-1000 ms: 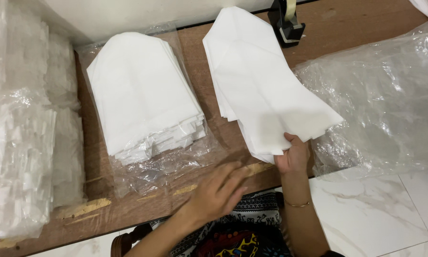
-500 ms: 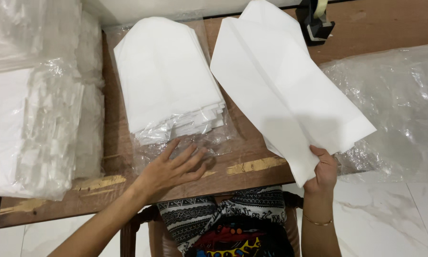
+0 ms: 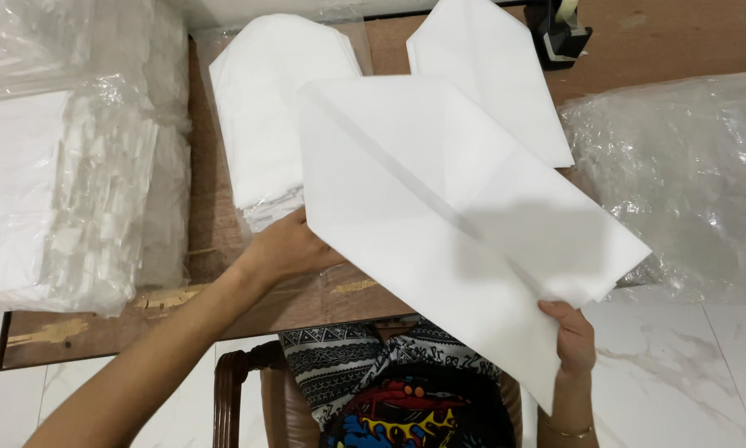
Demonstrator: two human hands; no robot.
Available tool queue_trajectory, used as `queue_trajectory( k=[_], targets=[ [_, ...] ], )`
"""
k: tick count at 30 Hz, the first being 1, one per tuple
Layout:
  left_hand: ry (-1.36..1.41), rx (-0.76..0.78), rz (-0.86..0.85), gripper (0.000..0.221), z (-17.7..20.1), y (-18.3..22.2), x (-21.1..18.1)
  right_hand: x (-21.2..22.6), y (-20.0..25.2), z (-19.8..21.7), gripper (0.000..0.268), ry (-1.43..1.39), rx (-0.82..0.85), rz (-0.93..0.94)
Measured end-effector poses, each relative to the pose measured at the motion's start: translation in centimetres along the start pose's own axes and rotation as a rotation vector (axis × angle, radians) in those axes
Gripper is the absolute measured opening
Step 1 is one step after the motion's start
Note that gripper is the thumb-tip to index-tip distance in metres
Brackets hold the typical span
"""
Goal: The person folds white tote bags and places them into clear plastic packaging bags on a wooden table. They repeatedly pick up a bag, fold it, insert it into a plastic bag, and stack the packaged item.
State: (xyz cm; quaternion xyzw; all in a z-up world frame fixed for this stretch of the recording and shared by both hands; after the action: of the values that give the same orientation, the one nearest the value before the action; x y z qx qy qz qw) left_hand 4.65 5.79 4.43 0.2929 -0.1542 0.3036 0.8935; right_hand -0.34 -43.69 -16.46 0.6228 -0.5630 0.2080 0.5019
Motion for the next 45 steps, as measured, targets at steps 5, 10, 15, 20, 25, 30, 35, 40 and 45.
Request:
queue_trajectory(
  k=[5, 10, 15, 20, 25, 30, 35, 40, 45],
  targets=[
    [-0.249, -0.153, -0.196, 0.072, 1.6, 1.5, 0.8, -2.6, 0.0, 15.3, 0.034, 0.518, 0.31, 0.425],
    [-0.029, -0.035, 0.013, 0.051, 4.7, 1.9, 3.8, -3.1, 4.8, 19.2, 0.036, 0.608, 0.222, 0.366],
    [0.024, -0.333, 0.301, 0.057, 1.9, 0.5, 5.6, -1.8, 10.7, 16.3, 0.031, 0.614, 0.185, 0.273],
    [0.245, -0.345, 0.358, 0.062, 3.6, -1.0, 5.1, 0.7, 14.8, 2.1, 0.031, 0.196, 0.037, -0.128],
    [0.254, -0.21, 0.277, 0.064, 4.5, -1.9, 2.7, -4.1, 11.5, 3.5, 0.032, 0.266, 0.022, -0.088],
    [0.108, -0.272, 0.316, 0.069, 1.6, -1.8, 1.1, 0.4, 16.4, -8.4, 0.06, -0.02, -0.073, -0.338],
    [0.013, -0.296, 0.394, 0.072, 1.3, -1.5, 0.6, -3.3, 16.7, -8.8, 0.063, -0.017, -0.105, -0.282],
    [-0.088, -0.336, 0.453, 0.077, 1.6, -2.0, 0.3, -3.5, 17.1, -11.7, 0.055, -0.001, -0.084, -0.262],
    [-0.13, -0.443, 0.508, 0.078, 0.9, -2.3, 0.6, -5.5, 15.0, -9.4, 0.053, -0.029, -0.042, -0.219]
  ],
)
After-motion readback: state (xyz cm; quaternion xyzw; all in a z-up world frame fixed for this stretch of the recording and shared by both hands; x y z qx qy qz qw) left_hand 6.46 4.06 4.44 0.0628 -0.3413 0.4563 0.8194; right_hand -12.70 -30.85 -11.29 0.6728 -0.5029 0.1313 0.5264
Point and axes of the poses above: each hand's wrist, its own y-axis away from the middle knuckle, its own z-axis out of the back of the hand, x = y × z, the point moved 1 cm from there along -y, towards the middle knuckle, and after that the axes turned 9 degrees about x, right-handed, at the moved point
